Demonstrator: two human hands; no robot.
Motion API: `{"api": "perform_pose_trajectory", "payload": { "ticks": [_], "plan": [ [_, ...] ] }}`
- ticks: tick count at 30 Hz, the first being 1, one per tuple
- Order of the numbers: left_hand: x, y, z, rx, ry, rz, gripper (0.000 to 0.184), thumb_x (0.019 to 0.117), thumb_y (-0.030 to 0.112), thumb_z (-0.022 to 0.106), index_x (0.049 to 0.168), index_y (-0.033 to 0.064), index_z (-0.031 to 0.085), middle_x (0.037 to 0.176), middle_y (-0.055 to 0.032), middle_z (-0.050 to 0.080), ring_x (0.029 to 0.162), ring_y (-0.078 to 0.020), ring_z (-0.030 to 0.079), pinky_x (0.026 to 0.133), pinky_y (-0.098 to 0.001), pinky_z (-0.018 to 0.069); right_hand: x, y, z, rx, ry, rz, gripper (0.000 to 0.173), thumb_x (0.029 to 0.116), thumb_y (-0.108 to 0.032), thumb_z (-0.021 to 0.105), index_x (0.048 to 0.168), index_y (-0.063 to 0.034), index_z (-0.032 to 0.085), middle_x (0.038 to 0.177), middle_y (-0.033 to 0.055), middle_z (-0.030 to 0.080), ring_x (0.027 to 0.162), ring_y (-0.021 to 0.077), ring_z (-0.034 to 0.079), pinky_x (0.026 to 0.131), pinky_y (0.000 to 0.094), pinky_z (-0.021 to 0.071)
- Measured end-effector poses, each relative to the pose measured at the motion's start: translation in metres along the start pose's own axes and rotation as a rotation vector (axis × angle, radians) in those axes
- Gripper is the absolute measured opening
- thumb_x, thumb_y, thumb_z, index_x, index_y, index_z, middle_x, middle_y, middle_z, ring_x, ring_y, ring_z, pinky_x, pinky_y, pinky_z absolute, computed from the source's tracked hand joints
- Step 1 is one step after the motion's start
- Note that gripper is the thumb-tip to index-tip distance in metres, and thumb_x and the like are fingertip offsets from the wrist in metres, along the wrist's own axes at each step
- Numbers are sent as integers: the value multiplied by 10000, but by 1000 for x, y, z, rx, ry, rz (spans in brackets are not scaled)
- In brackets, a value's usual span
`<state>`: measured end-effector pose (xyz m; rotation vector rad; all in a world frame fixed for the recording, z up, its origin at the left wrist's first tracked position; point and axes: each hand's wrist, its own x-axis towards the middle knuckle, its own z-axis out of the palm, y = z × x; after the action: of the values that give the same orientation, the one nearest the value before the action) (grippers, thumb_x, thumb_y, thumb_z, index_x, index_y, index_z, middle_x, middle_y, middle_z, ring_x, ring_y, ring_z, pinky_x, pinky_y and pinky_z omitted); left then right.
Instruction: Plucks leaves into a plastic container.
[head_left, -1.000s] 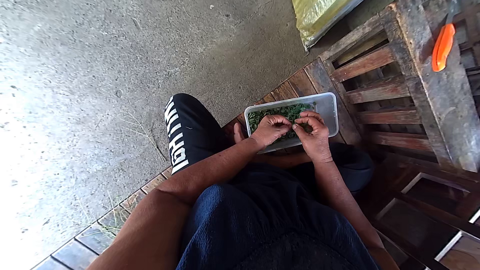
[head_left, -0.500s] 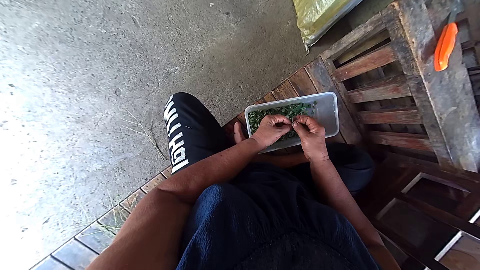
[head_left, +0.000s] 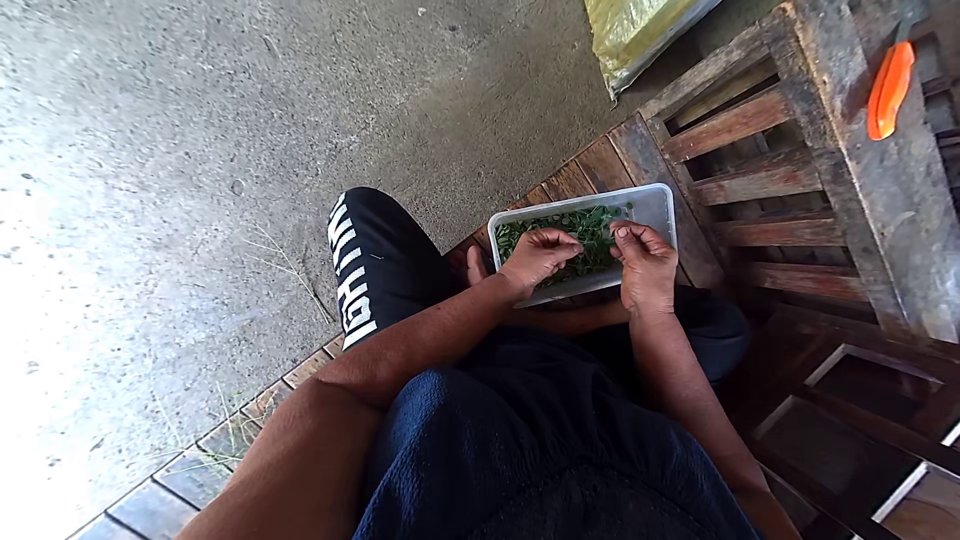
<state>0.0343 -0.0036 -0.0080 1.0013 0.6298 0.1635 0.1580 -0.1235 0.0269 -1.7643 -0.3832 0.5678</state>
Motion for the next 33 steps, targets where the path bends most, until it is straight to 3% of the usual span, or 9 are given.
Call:
{"api": "perform_pose_trajectory", "payload": {
  "ticks": [2, 4, 10, 15, 19, 24, 29, 31, 33],
  "plan": [
    [1, 2, -3, -156, 39, -88, 71, 992, 36, 640, 988, 14, 707, 686, 18, 605, 534, -18, 498, 498, -154, 416, 1, -4, -5, -32, 3, 91, 170, 1038, -82, 552, 1050, -21, 710, 1043, 14, 713, 945, 57, 651, 817, 236, 540],
    [1, 2, -4, -224, 49, -120, 91, 1012, 44, 611, 999, 18, 697, 662, 19, 577, 515, -22, 487, 480, -153, 409, -2, -3, -5, -35, -10, 163, 190, 1054, -92, 520, 1016, -31, 696, 1024, 19, 728, 948, 66, 668, 811, 244, 547],
    [1, -1, -3, -232, 19, -123, 88, 1017, 50, 599, 973, 26, 671, 645, 28, 556, 498, -17, 466, 466, -147, 390, -8, 2, 3, 85, -236, 313, 88, 980, -16, 609, 1040, -59, 655, 1003, 12, 676, 887, 95, 655, 782, 273, 570],
    [0, 2, -2, -207, 0, -134, 104, 1011, 40, 603, 927, 26, 662, 618, 29, 548, 484, -16, 461, 459, -145, 381, -7, 3, 10, 91, -228, 292, 85, 970, 15, 624, 934, -61, 635, 885, 0, 668, 801, 78, 650, 774, 261, 579],
    [1, 3, -4, -186, -13, -147, 118, 1007, 31, 600, 915, 26, 673, 628, 32, 560, 481, -10, 452, 454, -143, 374, -5, 7, 6, 81, -143, 167, 137, 933, 50, 636, 866, -69, 634, 853, -5, 670, 784, 77, 644, 774, 269, 578],
    [2, 3, -8, -249, -57, -213, 159, 1031, 51, 553, 928, 40, 673, 595, 48, 523, 470, -18, 442, 453, -155, 373, 0, -2, -4, -6, -88, 177, 78, 955, 18, 642, 979, -38, 691, 971, 4, 695, 827, 55, 652, 752, 225, 568],
    [2, 2, -8, -242, -82, -223, 157, 1028, 46, 556, 924, 39, 673, 587, 47, 524, 465, -17, 445, 449, -153, 376, 1, 0, -6, -33, -181, 217, 193, 1046, -149, 545, 1114, -46, 693, 1152, 23, 690, 997, 91, 639, 843, 286, 540],
    [2, 1, -7, -226, -95, -212, 147, 1023, 41, 563, 919, 43, 667, 587, 51, 519, 465, -17, 439, 447, -152, 367, 1, 0, -4, -19, -197, 255, 179, 1045, -145, 558, 1100, -47, 697, 1140, 32, 699, 1016, 105, 648, 852, 297, 546],
    [2, 1, -7, -204, -97, -211, 133, 1017, 36, 574, 921, 37, 666, 592, 49, 521, 465, -16, 437, 446, -151, 366, 0, 0, -1, -5, -199, 241, 106, 1016, -88, 601, 1034, -54, 700, 1050, 23, 711, 928, 87, 664, 805, 260, 560]
  ]
}}
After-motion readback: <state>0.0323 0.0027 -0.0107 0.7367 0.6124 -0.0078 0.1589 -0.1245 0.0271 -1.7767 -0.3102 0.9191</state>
